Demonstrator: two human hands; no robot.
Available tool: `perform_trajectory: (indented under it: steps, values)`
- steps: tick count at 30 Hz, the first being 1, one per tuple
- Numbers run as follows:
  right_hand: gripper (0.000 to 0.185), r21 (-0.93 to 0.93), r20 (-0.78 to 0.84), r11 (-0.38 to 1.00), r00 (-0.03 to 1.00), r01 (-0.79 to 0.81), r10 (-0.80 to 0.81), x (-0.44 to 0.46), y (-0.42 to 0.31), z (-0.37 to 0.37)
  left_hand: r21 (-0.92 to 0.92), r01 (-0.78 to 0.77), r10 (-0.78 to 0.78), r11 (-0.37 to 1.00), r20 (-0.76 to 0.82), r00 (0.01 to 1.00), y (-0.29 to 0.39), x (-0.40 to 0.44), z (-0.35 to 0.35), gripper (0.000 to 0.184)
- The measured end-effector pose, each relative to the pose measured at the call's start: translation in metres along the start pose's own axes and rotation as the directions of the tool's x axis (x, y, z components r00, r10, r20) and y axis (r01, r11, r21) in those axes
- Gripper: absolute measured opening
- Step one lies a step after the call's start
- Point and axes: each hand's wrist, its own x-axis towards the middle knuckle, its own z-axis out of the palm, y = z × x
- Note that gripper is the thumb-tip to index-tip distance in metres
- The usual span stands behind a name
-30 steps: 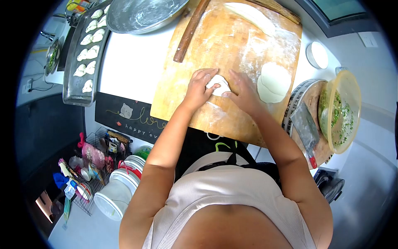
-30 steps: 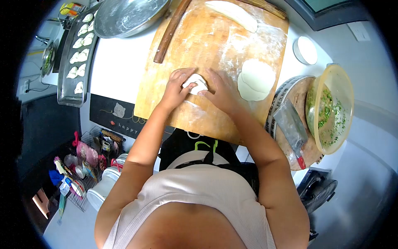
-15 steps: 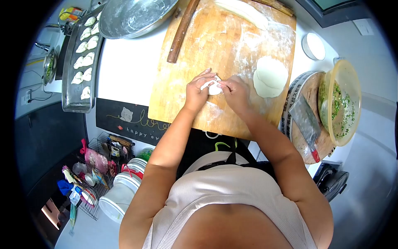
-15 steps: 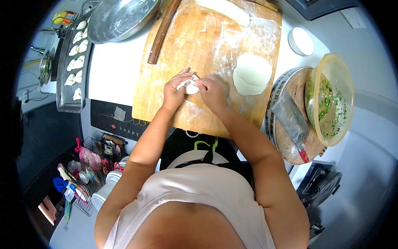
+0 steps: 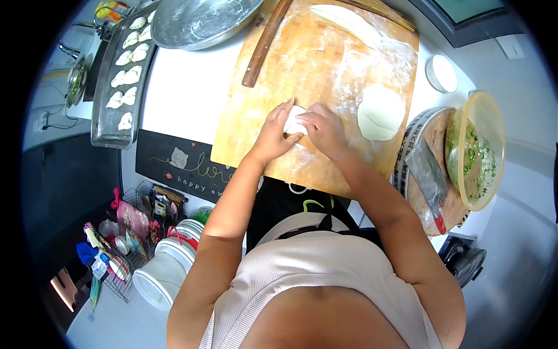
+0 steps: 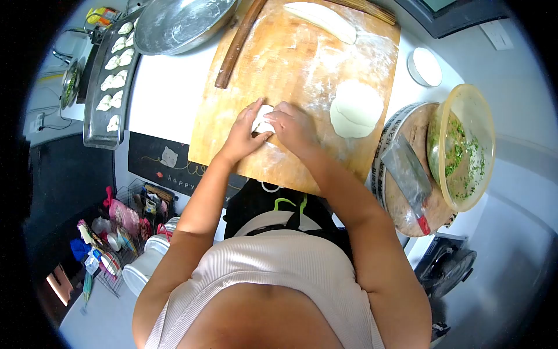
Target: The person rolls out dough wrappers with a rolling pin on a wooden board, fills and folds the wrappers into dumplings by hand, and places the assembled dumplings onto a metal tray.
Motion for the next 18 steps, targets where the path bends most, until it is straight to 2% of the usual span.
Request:
perform_trajectory:
  steps: [1, 4, 6, 7, 9, 13, 16, 17, 18]
  values:
    - [0.025, -0.007, 0.026, 1.000, 1.000, 0.003, -0.003, 0.000, 0.000, -0.003, 0.048, -0.029, 0.030, 0.998, -0.018, 0.999, 0.001, -0.001, -0.002, 0.085]
    - [0.046, -0.003, 0.038, 0.947, 0.946, -0.323, 0.322, -0.006, -0.012, -0.019, 0.180, -0.111, 0.121, 0.977, -0.050, 0.991, 0.003, 0.002, -0.004, 0.089]
    - [0.056, -0.185, 0.147, 0.969, 0.970, -0.164, 0.192, -0.012, -0.002, -0.019, 0.264, -0.163, 0.179, 0.951, -0.037, 0.983, 0.001, 0.005, -0.004, 0.087]
    - [0.061, -0.261, 0.212, 0.964, 0.971, -0.057, 0.115, -0.012, 0.006, -0.015, 0.240, -0.154, 0.170, 0.959, -0.047, 0.984, 0.005, 0.006, -0.004, 0.079]
    - [0.060, -0.205, 0.209, 0.977, 0.972, -0.061, 0.105, -0.016, 0.025, 0.000, 0.181, -0.218, 0.240, 0.959, -0.106, 0.965, -0.006, 0.008, 0.005, 0.077]
    - [0.059, -0.130, 0.205, 0.991, 0.979, 0.037, -0.010, -0.006, 0.018, -0.015, -0.020, -0.091, 0.090, 0.996, -0.045, 0.995, 0.004, 0.006, -0.003, 0.067]
    - [0.062, 0.044, 0.144, 0.998, 0.989, 0.033, -0.039, 0.018, -0.036, -0.041, -0.147, -0.119, 0.103, 0.982, -0.111, 0.988, 0.039, -0.002, -0.043, 0.063]
    - [0.064, 0.297, 0.262, 0.937, 0.959, -0.184, 0.106, 0.025, -0.052, -0.045, -0.151, -0.144, 0.129, 0.978, -0.102, 0.986, 0.045, -0.006, -0.057, 0.063]
    - [0.066, 0.488, 0.413, 0.771, 0.886, -0.410, 0.210, 0.031, -0.066, -0.047, -0.158, -0.168, 0.155, 0.973, -0.090, 0.984, 0.048, -0.010, -0.069, 0.064]
